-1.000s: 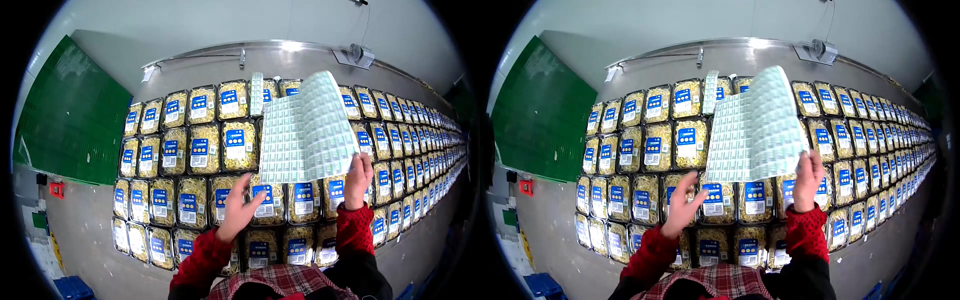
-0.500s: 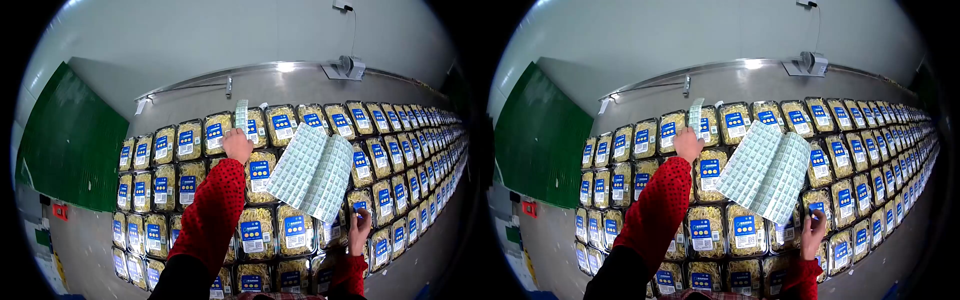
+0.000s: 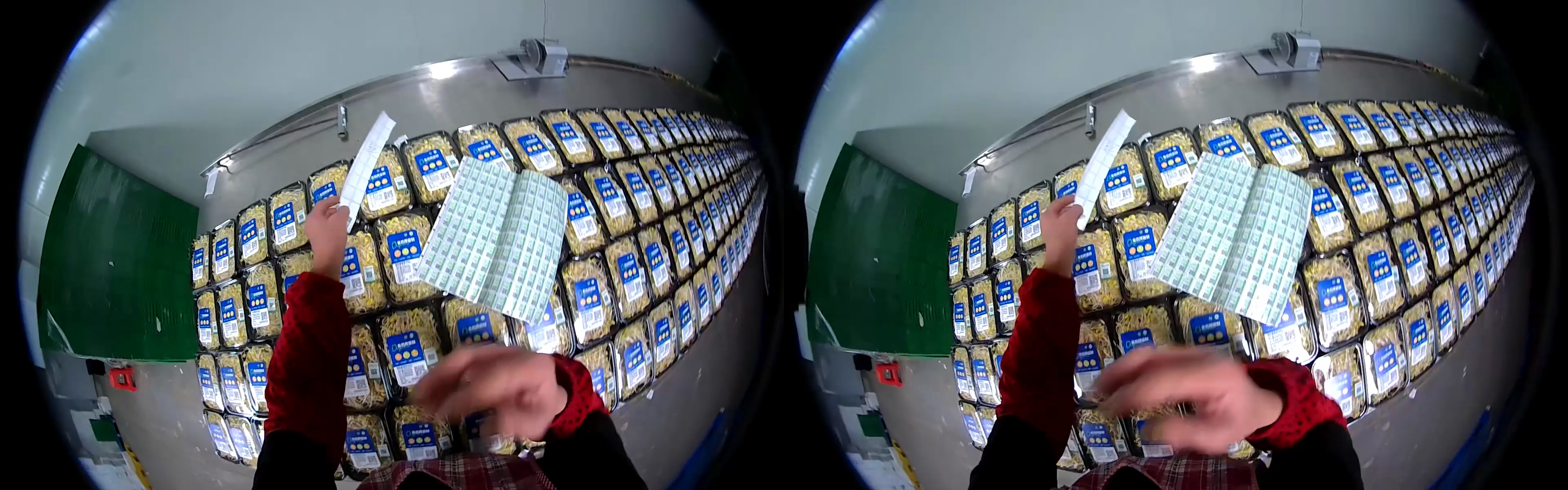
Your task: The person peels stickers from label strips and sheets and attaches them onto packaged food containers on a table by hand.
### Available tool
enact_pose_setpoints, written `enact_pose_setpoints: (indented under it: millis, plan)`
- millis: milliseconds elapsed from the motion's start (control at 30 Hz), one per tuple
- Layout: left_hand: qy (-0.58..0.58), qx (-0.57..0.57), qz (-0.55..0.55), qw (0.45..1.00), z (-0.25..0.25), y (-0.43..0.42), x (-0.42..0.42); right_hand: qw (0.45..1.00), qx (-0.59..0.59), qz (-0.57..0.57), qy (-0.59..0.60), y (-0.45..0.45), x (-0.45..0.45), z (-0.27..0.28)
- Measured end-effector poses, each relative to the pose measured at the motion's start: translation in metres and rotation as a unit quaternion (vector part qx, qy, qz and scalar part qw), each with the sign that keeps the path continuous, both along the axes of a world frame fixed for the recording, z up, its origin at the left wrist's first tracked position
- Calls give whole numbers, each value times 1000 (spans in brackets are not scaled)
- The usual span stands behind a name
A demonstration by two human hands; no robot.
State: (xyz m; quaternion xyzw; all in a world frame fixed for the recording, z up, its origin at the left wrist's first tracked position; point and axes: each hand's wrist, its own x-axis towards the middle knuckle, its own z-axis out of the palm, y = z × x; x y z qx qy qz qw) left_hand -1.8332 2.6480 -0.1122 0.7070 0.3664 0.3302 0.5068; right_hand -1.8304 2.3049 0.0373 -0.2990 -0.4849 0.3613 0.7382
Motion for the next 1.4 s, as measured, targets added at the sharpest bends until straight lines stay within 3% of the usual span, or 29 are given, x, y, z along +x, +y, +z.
enact_pose_setpoints:
  millis: [67,100,167,200,233,333,400,533,600,667,700,733,833,1133,1200,1267,1333,1400]
  plan:
    - [-15,-171,-17,985,20,-19,-26,953,191,233,41,27,-14,22]
    - [-26,-221,-21,975,16,-21,-39,931,88,346,81,26,-15,24]
    - [-53,-310,-34,949,16,-32,-67,943,-10,322,79,27,-22,11]
    - [-69,-333,-41,940,17,-40,-80,982,-7,183,43,29,-28,-12]
    - [-76,-334,-35,939,12,-46,-90,992,-89,76,-41,28,-30,-33]
    - [-67,-341,-48,936,4,-63,-113,945,-287,-84,-132,17,-45,-83]
    - [-73,-346,-74,932,5,-81,-122,922,-353,-117,-103,13,-54,-113]
    - [-54,-328,-105,937,21,-120,-128,912,-372,-170,-31,29,-55,-132]
    - [-49,-327,-114,937,21,-137,-132,921,-324,-215,10,44,-50,-137]
    - [-113,-356,-110,921,27,-158,-134,913,-297,-278,0,56,-47,-132]
    - [-106,-347,-123,924,31,-166,-137,897,-305,-314,-57,58,-46,-128]
    - [-117,-340,-121,925,31,-173,-140,889,-349,-275,-113,54,-43,-119]
    - [-125,-353,-96,922,36,-185,-156,869,-284,-286,-287,53,-42,-113]
    - [-136,-401,-26,906,49,-200,-231,856,-214,-210,-421,40,-90,-102]
    - [-142,-413,-8,900,57,-201,-252,867,-191,-201,-413,40,-110,-91]
    - [-184,-405,-31,895,63,-201,-280,905,-234,-158,-318,38,-135,-75]
    - [-182,-372,-55,909,76,-199,-313,906,-281,-145,-281,40,-161,-64]
    - [-147,-316,-65,935,88,-197,-349,935,-346,-48,-59,46,-192,-52]
